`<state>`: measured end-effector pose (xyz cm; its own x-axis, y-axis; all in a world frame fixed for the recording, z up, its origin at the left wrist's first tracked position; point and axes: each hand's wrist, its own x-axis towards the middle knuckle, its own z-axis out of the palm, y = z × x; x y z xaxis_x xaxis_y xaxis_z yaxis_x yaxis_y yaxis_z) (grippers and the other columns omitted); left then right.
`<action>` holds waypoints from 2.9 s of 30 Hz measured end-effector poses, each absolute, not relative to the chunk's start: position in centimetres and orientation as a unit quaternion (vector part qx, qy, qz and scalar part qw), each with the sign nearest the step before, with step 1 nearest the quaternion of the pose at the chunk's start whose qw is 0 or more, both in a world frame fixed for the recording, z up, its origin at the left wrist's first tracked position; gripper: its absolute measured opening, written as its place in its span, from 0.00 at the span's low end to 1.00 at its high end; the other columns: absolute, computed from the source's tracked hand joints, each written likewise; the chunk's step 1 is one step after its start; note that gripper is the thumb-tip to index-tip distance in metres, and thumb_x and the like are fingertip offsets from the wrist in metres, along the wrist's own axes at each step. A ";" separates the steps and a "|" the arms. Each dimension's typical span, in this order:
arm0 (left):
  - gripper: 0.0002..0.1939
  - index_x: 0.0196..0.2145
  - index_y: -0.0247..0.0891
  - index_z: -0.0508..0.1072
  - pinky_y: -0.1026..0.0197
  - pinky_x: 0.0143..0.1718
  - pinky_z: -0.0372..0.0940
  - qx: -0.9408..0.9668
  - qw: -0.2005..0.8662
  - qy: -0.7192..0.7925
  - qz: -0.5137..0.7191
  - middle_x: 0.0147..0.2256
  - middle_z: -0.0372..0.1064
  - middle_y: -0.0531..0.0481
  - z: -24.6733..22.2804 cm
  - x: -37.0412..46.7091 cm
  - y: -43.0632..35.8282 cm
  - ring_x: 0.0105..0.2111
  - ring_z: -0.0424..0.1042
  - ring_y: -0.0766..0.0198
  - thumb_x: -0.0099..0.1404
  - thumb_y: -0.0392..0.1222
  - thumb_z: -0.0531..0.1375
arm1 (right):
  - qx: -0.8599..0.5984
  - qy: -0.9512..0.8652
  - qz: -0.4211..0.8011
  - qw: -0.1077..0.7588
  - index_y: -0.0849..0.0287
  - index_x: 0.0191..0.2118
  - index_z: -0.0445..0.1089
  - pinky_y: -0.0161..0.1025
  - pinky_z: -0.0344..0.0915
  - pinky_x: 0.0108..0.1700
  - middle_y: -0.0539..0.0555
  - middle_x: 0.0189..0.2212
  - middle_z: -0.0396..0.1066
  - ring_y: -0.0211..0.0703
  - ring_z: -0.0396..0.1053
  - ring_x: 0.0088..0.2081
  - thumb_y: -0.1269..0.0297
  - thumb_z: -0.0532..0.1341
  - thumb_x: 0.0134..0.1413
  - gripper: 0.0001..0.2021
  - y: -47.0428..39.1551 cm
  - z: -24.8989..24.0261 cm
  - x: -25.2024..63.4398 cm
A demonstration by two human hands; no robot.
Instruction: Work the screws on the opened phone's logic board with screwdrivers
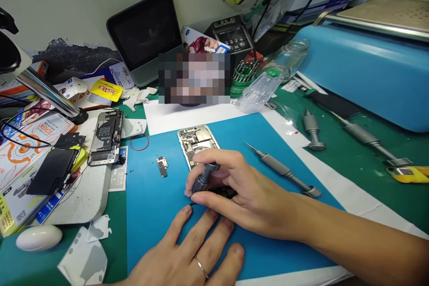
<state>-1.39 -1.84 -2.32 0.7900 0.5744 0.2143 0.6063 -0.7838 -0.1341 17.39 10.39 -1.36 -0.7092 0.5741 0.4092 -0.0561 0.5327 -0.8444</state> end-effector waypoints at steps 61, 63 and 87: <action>0.55 0.75 0.35 0.43 0.31 0.70 0.49 -0.934 -0.126 -0.332 0.038 0.76 0.32 0.36 -0.8 -2.0 -1.9 0.74 0.33 0.32 0.63 0.57 0.68 | -0.267 -0.952 0.067 0.132 0.61 0.53 0.74 0.50 0.77 0.58 0.64 0.67 0.65 0.55 0.71 0.63 0.85 0.50 0.57 0.25 14.6 -1.4 25.2; 0.53 0.76 0.35 0.43 0.31 0.70 0.49 -0.934 -0.132 -0.330 0.033 0.76 0.32 0.36 -0.5 -2.0 -1.9 0.74 0.33 0.33 0.65 0.56 0.66 | -0.272 -0.949 0.074 0.140 0.59 0.55 0.74 0.52 0.76 0.59 0.62 0.68 0.65 0.55 0.69 0.65 0.83 0.50 0.60 0.24 14.4 -1.5 25.4; 0.47 0.75 0.36 0.45 0.29 0.71 0.45 -0.920 -0.176 -0.347 0.040 0.75 0.34 0.37 1.5 -1.8 -2.0 0.74 0.32 0.36 0.68 0.51 0.64 | -0.548 -0.751 0.142 0.339 0.55 0.53 0.66 0.49 0.73 0.32 0.57 0.34 0.77 0.53 0.76 0.30 0.50 0.51 0.72 0.17 7.7 -1.5 28.5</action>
